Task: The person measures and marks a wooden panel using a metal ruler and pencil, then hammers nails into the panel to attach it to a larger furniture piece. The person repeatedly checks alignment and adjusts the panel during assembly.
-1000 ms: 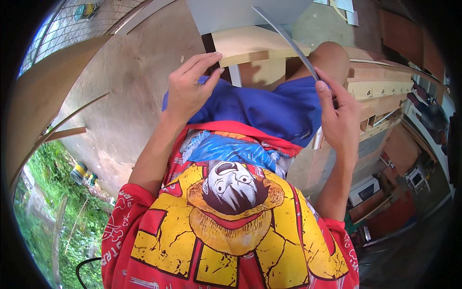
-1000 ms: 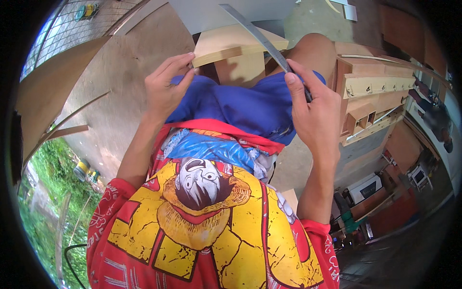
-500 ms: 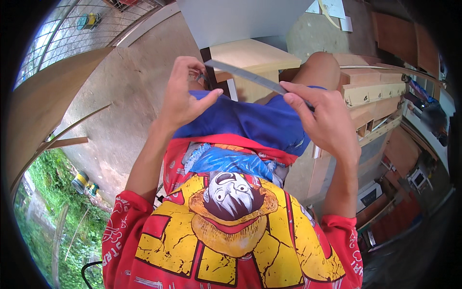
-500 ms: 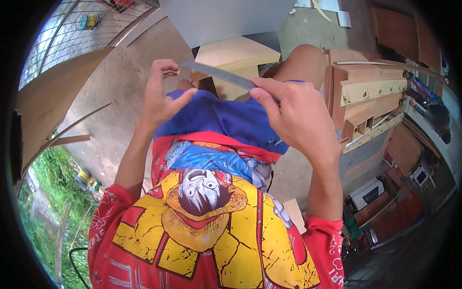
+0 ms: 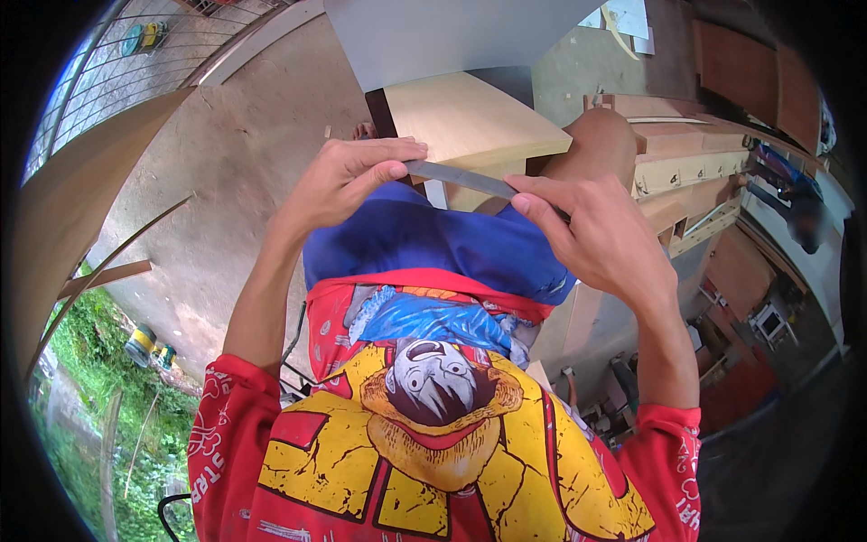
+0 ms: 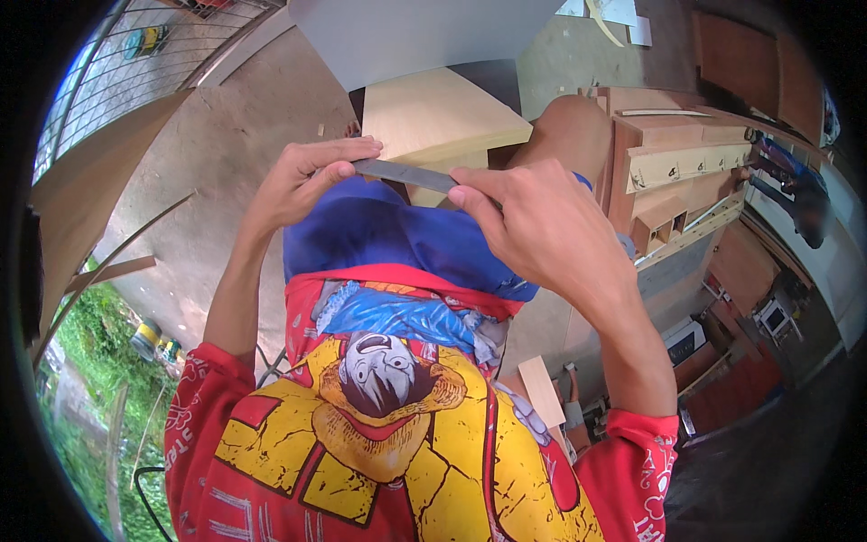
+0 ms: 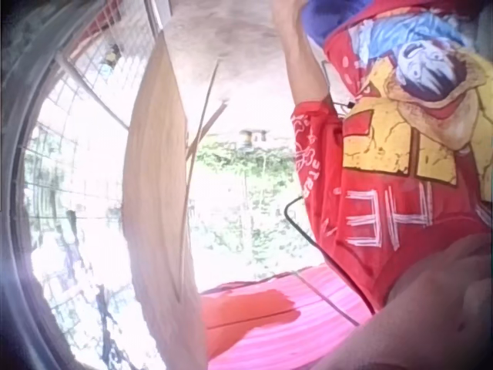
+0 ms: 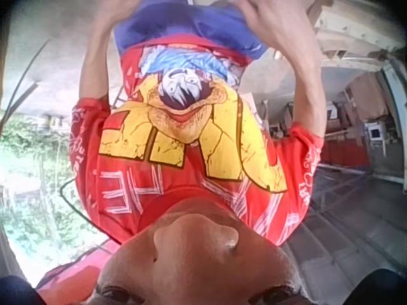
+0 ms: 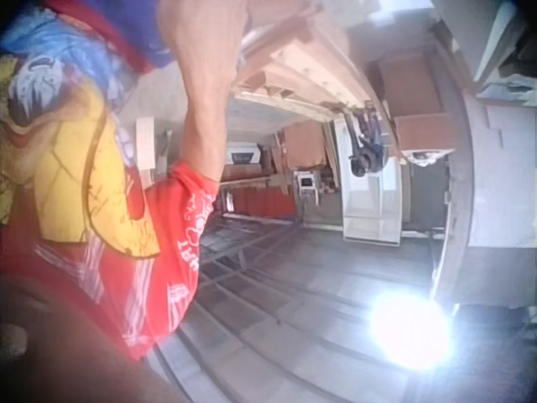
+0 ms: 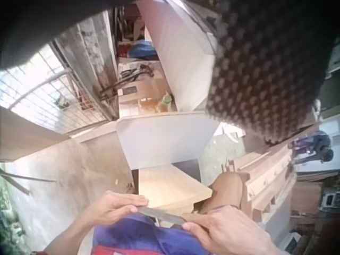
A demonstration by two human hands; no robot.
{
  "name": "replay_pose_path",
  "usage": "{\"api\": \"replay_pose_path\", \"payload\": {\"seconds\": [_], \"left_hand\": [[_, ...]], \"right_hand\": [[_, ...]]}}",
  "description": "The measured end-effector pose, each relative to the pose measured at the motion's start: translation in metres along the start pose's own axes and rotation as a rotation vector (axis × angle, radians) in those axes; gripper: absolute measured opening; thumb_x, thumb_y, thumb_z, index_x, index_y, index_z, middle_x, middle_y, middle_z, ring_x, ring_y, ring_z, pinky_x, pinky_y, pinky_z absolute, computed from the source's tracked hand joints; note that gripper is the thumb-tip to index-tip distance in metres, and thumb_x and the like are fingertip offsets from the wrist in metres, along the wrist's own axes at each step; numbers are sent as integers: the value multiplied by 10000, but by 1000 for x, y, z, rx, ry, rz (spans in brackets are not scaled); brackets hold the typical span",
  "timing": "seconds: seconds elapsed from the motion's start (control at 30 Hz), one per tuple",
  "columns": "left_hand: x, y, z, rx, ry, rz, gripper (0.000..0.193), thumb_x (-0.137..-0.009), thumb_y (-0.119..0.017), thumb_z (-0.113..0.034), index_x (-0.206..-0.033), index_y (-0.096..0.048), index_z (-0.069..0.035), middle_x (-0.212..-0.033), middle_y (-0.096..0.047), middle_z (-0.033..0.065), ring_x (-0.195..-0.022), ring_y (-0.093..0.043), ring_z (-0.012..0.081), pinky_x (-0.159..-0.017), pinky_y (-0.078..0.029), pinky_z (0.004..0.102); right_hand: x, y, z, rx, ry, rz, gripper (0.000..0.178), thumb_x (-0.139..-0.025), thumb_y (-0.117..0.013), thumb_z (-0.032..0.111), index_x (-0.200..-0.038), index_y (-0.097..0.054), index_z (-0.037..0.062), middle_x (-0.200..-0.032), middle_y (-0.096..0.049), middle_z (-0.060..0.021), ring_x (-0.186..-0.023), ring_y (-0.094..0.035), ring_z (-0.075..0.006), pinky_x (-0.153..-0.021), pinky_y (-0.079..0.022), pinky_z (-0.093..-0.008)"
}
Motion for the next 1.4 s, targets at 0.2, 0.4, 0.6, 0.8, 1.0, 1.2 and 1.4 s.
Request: {"api": "replay_pose_path", "payload": {"seconds": [0.2, 0.4, 0.6, 0.8, 1.0, 1.2, 1.4], "left_hand": [[4, 0, -6, -25, -44, 40, 384, -1128, -627, -206, -1409, -739, 29, -1452, -761, 169, -1429, -675, 357, -1259, -469, 462], [3, -4, -10, -62, -82, 20, 358, -1117, -649, -215, -1400, -765, -27, -1440, -765, 151, -1417, -678, 381, -1217, -516, 469], [6, -8, -11, -51, -74, 16, 390, -1125, -626, -215, -1407, -740, 29, -1444, -764, 168, -1423, -677, 375, -1279, -450, 496], [8, -7, -9, -42, -68, 17, 392, -1125, -624, -210, -1410, -741, 32, -1433, -770, 170, -1423, -678, 372, -1279, -449, 502], [10, -7, -9, -30, -35, 7, 390, -1129, -621, -202, -1418, -739, 31, -1432, -770, 175, -1438, -666, 374, -1277, -450, 504], [9, -5, -6, -20, 24, -2, 377, -1141, -605, -172, -1442, -729, 19, -1467, -754, 170, -1435, -668, 347, -1269, -455, 473], [5, -3, 4, -22, -2, 9, 374, -1151, -604, -175, -1455, -723, 6, -1483, -746, 164, -1432, -670, 325, -1252, -470, 447]], "right_hand": [[1, 4, 1, 47, 25, 54, 331, -1107, -662, 331, -1213, -847, 77, -771, -722, -258, -767, -722, -472, -723, -567, -555], [2, 6, -6, 89, 6, 75, 339, -1108, -665, 351, -1215, -852, 89, -761, -725, -246, -761, -720, -471, -714, -564, -563], [-1, 5, -16, 97, 26, 112, 355, -1110, -680, 356, -1263, -843, 81, -835, -750, -231, -761, -711, -451, -709, -556, -521], [-7, 1, -25, 33, 138, 40, 333, -1094, -684, 342, -1231, -854, 91, -753, -712, -242, -747, -713, -455, -711, -557, -543], [-15, 0, -32, 49, 183, 65, 332, -1091, -683, 345, -1214, -856, 91, -766, -718, -240, -767, -712, -462, -726, -563, -544], [-25, 4, -32, 95, 170, 146, 358, -1109, -690, 313, -1302, -818, 39, -849, -753, -245, -774, -708, -436, -736, -542, -498], [-31, -1, -40, 100, 198, 105, 370, -1104, -702, 342, -1284, -820, 41, -848, -756, -244, -768, -717, -434, -722, -548, -499]]}}
Point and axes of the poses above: each hand's wrist, its own x-axis away from the middle knuckle, its own y-axis out of the back of the hand, z = x × y, the point moved 2 cm from there along -x, towards the middle knuckle
